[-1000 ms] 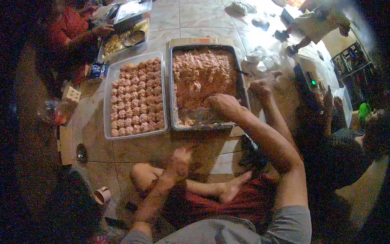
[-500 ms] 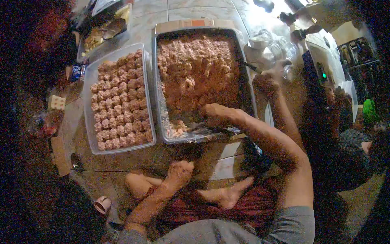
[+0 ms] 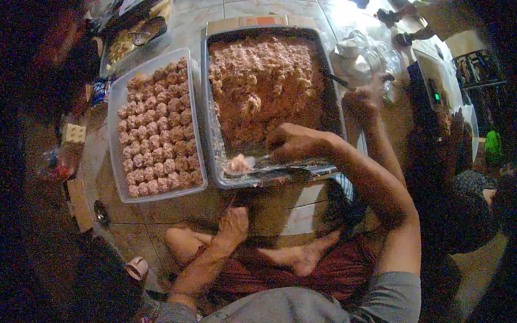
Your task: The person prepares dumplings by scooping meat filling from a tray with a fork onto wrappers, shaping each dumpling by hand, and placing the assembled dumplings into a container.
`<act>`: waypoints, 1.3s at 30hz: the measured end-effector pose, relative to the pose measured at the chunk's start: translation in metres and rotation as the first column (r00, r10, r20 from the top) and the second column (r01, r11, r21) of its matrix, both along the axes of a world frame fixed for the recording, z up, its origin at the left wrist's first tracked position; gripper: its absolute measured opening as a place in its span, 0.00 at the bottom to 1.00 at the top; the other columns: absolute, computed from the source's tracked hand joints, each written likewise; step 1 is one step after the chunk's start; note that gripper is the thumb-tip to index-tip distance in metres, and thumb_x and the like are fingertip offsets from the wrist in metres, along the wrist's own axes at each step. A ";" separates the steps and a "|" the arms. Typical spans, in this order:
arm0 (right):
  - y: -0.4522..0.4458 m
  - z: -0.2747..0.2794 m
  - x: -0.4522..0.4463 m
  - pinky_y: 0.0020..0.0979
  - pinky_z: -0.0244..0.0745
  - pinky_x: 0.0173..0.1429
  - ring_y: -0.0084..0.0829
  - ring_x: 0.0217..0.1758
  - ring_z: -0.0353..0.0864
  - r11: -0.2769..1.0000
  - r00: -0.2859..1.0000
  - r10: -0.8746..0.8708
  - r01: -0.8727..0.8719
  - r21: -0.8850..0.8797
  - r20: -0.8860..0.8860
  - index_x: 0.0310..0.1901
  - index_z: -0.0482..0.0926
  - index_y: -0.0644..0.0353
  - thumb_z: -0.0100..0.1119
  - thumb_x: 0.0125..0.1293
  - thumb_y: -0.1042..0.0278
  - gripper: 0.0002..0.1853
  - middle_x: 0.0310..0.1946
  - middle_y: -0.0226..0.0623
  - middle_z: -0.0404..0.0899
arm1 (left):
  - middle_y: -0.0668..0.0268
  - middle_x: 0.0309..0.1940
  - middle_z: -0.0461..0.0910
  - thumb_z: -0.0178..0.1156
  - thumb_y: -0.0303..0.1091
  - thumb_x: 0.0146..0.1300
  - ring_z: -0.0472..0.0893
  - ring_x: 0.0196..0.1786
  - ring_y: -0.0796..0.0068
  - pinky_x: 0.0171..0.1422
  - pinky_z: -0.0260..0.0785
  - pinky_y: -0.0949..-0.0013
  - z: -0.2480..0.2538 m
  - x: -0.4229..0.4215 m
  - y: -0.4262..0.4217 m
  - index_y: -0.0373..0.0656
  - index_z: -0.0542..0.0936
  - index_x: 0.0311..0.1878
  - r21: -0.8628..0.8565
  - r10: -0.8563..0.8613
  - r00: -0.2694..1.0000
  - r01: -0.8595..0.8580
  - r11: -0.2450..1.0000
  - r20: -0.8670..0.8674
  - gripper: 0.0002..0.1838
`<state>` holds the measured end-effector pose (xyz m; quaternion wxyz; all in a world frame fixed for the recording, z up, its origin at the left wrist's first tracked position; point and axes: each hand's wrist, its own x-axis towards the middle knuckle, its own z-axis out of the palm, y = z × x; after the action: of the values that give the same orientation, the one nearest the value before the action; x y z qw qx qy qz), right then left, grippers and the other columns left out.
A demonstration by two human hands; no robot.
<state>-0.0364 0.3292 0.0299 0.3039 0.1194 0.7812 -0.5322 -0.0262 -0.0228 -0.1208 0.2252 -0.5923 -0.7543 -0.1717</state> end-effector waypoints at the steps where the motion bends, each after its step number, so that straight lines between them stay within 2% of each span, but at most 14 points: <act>1: 0.001 -0.006 0.000 0.37 0.76 0.52 0.32 0.43 0.84 1.000 1.000 0.000 0.000 -0.001 -0.001 0.44 0.84 0.66 0.65 0.62 0.64 0.14 0.38 0.43 0.87 | 0.48 0.26 0.77 0.57 0.25 0.58 0.78 0.25 0.48 0.28 0.71 0.50 0.021 -0.010 0.011 0.36 0.78 0.43 -0.065 -0.043 0.943 0.068 0.996 0.329 0.10; 3: 0.006 -0.020 -0.002 0.41 0.76 0.55 0.42 0.48 0.86 0.904 0.978 0.167 -0.101 0.415 -0.125 0.45 0.83 0.67 0.64 0.61 0.64 0.16 0.43 0.48 0.87 | 0.49 0.27 0.77 0.58 0.24 0.57 0.77 0.25 0.47 0.27 0.70 0.49 0.046 -0.020 0.025 0.35 0.79 0.46 -0.106 -0.057 0.779 0.156 0.982 0.624 0.13; 7: 0.023 -0.123 0.025 0.46 0.76 0.55 0.51 0.50 0.84 0.989 0.856 0.049 0.033 0.147 -0.515 0.45 0.83 0.67 0.63 0.59 0.66 0.16 0.45 0.52 0.85 | 0.49 0.32 0.78 0.58 0.22 0.52 0.80 0.33 0.43 0.35 0.72 0.48 0.086 -0.035 0.049 0.36 0.78 0.45 -0.008 -0.133 0.609 0.222 0.975 0.782 0.14; 10: 0.018 -0.093 0.018 0.46 0.77 0.52 0.52 0.50 0.84 0.933 0.801 0.328 -0.192 0.303 -0.501 0.48 0.83 0.63 0.64 0.57 0.67 0.17 0.47 0.53 0.84 | 0.46 0.37 0.79 0.59 0.21 0.48 0.81 0.40 0.41 0.43 0.75 0.47 0.094 -0.036 0.051 0.36 0.77 0.47 0.019 -0.164 0.422 0.328 0.945 0.892 0.19; 12: -0.010 -0.011 -0.008 0.48 0.77 0.48 0.53 0.47 0.84 0.802 0.986 0.162 -0.152 0.578 0.034 0.43 0.83 0.64 0.65 0.55 0.66 0.15 0.42 0.56 0.84 | 0.45 0.39 0.80 0.60 0.21 0.46 0.81 0.42 0.39 0.48 0.75 0.47 0.095 -0.036 0.050 0.36 0.76 0.49 0.086 -0.207 0.314 0.360 0.929 0.926 0.22; 14: -0.007 -0.018 -0.007 0.48 0.76 0.46 0.54 0.44 0.84 0.818 0.986 0.165 -0.118 0.563 -0.033 0.39 0.82 0.66 0.65 0.54 0.66 0.14 0.38 0.58 0.83 | 0.44 0.40 0.82 0.61 0.30 0.45 0.82 0.44 0.38 0.51 0.77 0.46 0.097 -0.038 0.049 0.35 0.74 0.54 -0.116 -0.004 0.246 0.469 0.876 0.969 0.28; 18: -0.011 -0.062 -0.007 0.50 0.76 0.43 0.57 0.38 0.84 0.871 0.954 0.161 -0.016 0.491 -0.254 0.32 0.81 0.68 0.65 0.54 0.66 0.12 0.29 0.58 0.82 | 0.43 0.41 0.82 0.64 0.31 0.48 0.82 0.43 0.38 0.49 0.77 0.48 0.076 -0.029 0.044 0.35 0.75 0.53 -0.058 -0.085 0.290 0.453 0.889 0.953 0.26; 22: -0.022 -0.065 -0.010 0.49 0.77 0.44 0.56 0.37 0.84 0.802 0.928 0.292 -0.105 0.588 -0.232 0.38 0.84 0.66 0.63 0.56 0.67 0.11 0.30 0.57 0.83 | 0.45 0.38 0.81 0.70 0.36 0.53 0.81 0.43 0.37 0.46 0.76 0.50 0.084 -0.030 0.047 0.35 0.75 0.51 0.002 -0.108 0.217 0.438 0.899 0.970 0.25; 24: -0.024 -0.053 -0.009 0.47 0.77 0.46 0.54 0.39 0.85 0.968 0.976 0.071 -0.018 0.249 -0.208 0.42 0.85 0.64 0.61 0.59 0.68 0.12 0.33 0.55 0.84 | 0.45 0.37 0.80 0.71 0.38 0.55 0.80 0.42 0.36 0.44 0.75 0.49 0.096 -0.032 0.053 0.36 0.74 0.51 -0.039 -0.042 0.186 0.412 0.910 0.982 0.24; 28: -0.021 -0.049 -0.004 0.47 0.77 0.48 0.52 0.42 0.85 0.952 0.960 0.145 -0.069 0.298 -0.240 0.42 0.84 0.66 0.60 0.62 0.66 0.13 0.36 0.54 0.85 | 0.48 0.30 0.79 0.73 0.43 0.58 0.83 0.35 0.52 0.42 0.74 0.55 0.111 -0.036 0.061 0.35 0.76 0.43 0.005 -0.006 0.002 0.403 0.915 1.000 0.22; 30: -0.018 -0.030 -0.001 0.46 0.77 0.49 0.50 0.44 0.85 0.998 0.979 0.000 0.012 0.055 -0.206 0.41 0.83 0.66 0.62 0.62 0.63 0.14 0.38 0.53 0.85 | 0.51 0.29 0.80 0.73 0.43 0.58 0.83 0.34 0.59 0.42 0.74 0.57 0.108 -0.034 0.058 0.35 0.76 0.40 -0.028 0.071 -0.091 0.407 0.913 0.993 0.21; 32: -0.016 -0.022 0.004 0.46 0.77 0.49 0.51 0.45 0.85 0.983 0.979 -0.010 0.046 0.178 -0.203 0.41 0.83 0.66 0.63 0.63 0.62 0.14 0.38 0.53 0.85 | 0.58 0.32 0.83 0.72 0.45 0.60 0.82 0.36 0.71 0.44 0.75 0.62 0.088 -0.030 0.049 0.35 0.79 0.41 -0.121 0.225 -0.211 0.414 0.902 0.951 0.21; 36: -0.019 -0.019 0.005 0.47 0.78 0.49 0.53 0.45 0.85 0.820 0.996 0.081 -0.054 0.570 -0.022 0.40 0.84 0.65 0.63 0.62 0.62 0.13 0.38 0.54 0.85 | 0.62 0.37 0.85 0.72 0.46 0.62 0.81 0.41 0.73 0.50 0.75 0.65 0.120 -0.044 0.060 0.35 0.80 0.45 -0.138 0.328 -0.356 0.466 0.874 0.875 0.22; 39: -0.024 -0.058 0.000 0.49 0.77 0.49 0.57 0.45 0.84 0.882 0.988 0.093 -0.025 0.471 -0.122 0.42 0.83 0.65 0.64 0.62 0.63 0.13 0.38 0.56 0.85 | 0.61 0.42 0.84 0.71 0.49 0.63 0.80 0.47 0.72 0.54 0.74 0.65 0.116 -0.042 0.061 0.34 0.81 0.49 0.010 0.191 -0.386 0.463 0.886 0.902 0.25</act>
<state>-0.0365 0.3049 -0.0281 0.2265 0.1272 0.9091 -0.3256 -0.0686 0.0381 -0.0044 -0.6442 -0.3090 -0.5314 -0.4551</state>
